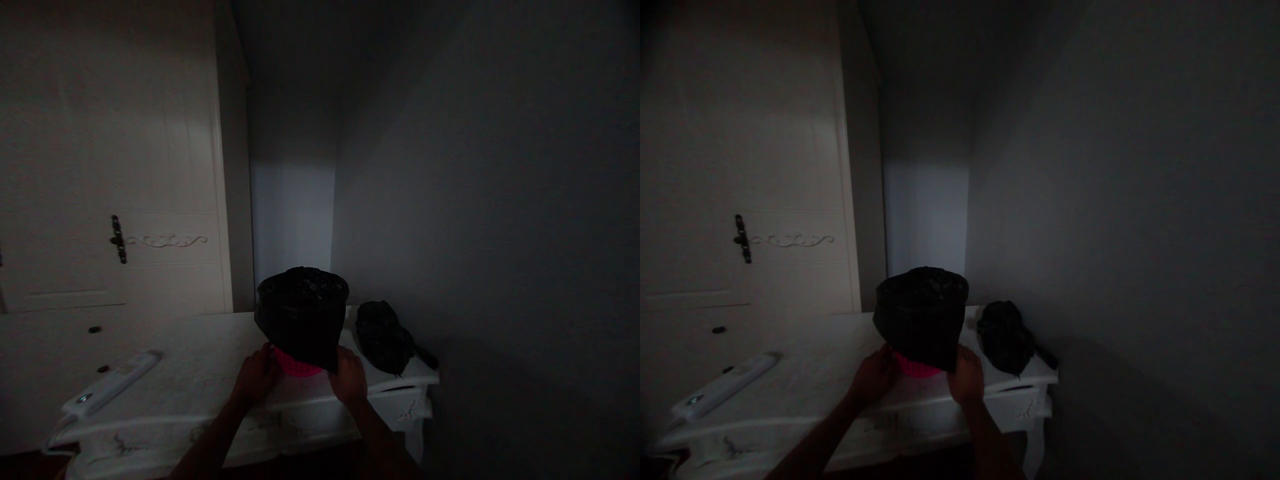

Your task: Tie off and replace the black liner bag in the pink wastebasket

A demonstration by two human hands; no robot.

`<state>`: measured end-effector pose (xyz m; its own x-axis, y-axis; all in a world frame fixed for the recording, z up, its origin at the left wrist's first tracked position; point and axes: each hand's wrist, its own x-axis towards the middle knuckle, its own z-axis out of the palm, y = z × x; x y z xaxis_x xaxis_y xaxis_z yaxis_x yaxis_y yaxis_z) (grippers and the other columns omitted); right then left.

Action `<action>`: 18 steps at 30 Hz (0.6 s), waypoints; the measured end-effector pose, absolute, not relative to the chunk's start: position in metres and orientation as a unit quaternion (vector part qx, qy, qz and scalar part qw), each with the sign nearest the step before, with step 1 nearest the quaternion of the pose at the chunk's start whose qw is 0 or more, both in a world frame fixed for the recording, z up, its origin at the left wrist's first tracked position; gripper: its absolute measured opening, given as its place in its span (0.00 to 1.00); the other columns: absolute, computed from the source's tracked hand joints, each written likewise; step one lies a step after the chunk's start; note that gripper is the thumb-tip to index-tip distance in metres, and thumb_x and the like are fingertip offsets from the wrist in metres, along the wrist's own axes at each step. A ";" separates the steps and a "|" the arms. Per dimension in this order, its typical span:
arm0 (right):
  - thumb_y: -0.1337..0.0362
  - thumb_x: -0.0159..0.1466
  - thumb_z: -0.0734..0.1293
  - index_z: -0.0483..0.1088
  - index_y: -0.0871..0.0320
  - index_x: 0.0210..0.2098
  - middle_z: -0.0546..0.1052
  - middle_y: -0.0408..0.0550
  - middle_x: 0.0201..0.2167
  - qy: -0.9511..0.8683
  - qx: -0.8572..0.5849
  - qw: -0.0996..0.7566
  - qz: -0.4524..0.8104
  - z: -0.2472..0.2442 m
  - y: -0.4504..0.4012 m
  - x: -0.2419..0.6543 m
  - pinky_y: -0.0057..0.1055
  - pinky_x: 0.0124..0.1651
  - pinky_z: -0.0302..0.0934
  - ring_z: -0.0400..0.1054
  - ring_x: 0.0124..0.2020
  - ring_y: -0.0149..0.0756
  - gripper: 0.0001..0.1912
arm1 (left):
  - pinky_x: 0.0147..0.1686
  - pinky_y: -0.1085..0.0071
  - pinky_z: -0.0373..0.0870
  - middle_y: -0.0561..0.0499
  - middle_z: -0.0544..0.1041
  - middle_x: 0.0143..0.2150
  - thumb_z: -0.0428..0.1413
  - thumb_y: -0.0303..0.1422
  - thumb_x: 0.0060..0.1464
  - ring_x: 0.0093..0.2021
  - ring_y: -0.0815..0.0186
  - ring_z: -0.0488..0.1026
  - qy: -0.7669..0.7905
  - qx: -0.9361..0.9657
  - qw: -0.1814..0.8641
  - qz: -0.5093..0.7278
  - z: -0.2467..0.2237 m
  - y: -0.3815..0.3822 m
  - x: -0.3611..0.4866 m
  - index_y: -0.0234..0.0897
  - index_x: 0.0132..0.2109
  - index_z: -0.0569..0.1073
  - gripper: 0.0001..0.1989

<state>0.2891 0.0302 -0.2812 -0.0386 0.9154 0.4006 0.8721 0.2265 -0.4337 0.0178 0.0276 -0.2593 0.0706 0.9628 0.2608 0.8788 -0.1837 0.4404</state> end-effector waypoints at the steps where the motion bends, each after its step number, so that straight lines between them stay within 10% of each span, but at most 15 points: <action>1: 0.73 0.56 0.62 0.70 0.62 0.59 0.77 0.57 0.56 -0.720 -0.622 0.306 0.034 -0.281 0.030 0.289 0.38 0.64 0.57 0.69 0.59 0.47 0.31 | 0.55 0.61 0.67 0.41 0.80 0.57 0.47 0.38 0.65 0.57 0.54 0.77 0.630 0.729 0.081 0.256 -0.260 0.028 0.017 0.37 0.66 0.64 0.25; 18: 0.72 0.58 0.63 0.70 0.61 0.60 0.77 0.56 0.55 -0.717 -0.629 0.298 0.022 -0.287 0.034 0.290 0.36 0.64 0.56 0.69 0.59 0.45 0.30 | 0.54 0.60 0.67 0.40 0.81 0.56 0.47 0.39 0.66 0.55 0.54 0.78 0.623 0.730 0.076 0.270 -0.268 0.032 0.014 0.37 0.66 0.63 0.24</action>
